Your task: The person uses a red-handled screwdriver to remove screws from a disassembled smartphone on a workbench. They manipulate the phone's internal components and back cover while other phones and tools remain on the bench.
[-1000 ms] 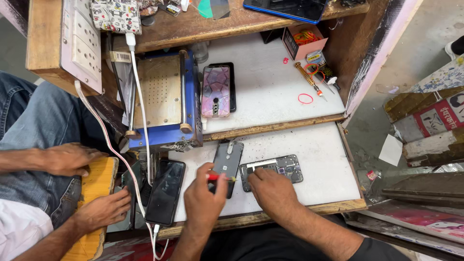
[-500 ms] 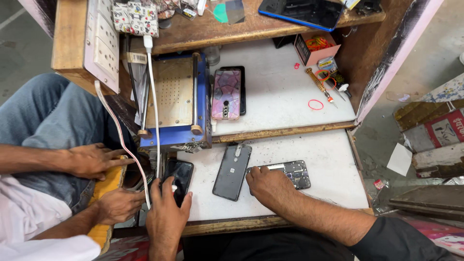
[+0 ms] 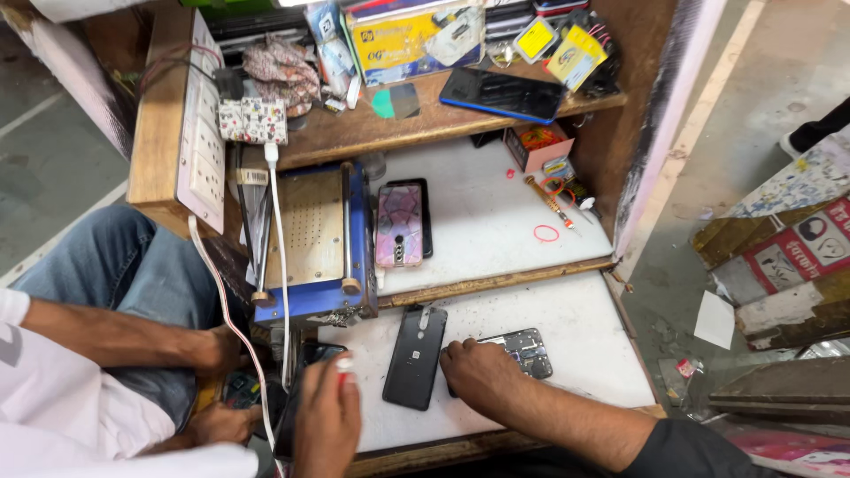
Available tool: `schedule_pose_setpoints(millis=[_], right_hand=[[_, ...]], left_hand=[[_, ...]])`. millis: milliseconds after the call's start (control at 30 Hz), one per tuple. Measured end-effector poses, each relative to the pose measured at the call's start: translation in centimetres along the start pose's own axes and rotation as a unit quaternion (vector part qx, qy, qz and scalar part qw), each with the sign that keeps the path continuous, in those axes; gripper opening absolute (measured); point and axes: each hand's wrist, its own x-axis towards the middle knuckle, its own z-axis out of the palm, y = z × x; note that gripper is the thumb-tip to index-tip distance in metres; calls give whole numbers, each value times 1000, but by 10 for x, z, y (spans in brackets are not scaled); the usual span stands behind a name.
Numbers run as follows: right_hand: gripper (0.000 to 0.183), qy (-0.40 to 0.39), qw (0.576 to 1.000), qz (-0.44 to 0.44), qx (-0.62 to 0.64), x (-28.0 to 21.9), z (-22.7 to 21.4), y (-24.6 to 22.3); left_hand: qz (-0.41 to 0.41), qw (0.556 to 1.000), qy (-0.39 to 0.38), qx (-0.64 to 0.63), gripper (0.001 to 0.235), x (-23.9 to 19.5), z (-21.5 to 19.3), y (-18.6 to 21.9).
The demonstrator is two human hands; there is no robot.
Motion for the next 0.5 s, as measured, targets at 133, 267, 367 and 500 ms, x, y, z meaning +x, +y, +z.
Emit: schedule_pose_setpoints(millis=[133, 267, 367, 500], right_hand=[[20, -24, 999, 23, 33, -1, -2, -5], [39, 332, 927, -38, 171, -3, -22, -5], [47, 326, 855, 10, 404, -8, -41, -11], [37, 255, 869, 97, 412, -9, -61, -16]], left_hand=[[150, 963, -144, -172, 29, 8, -20, 81], [367, 923, -38, -111, 36, 31, -57, 175], [423, 897, 15, -128, 34, 59, -75, 230], [445, 885, 19, -134, 34, 64, -80, 258]])
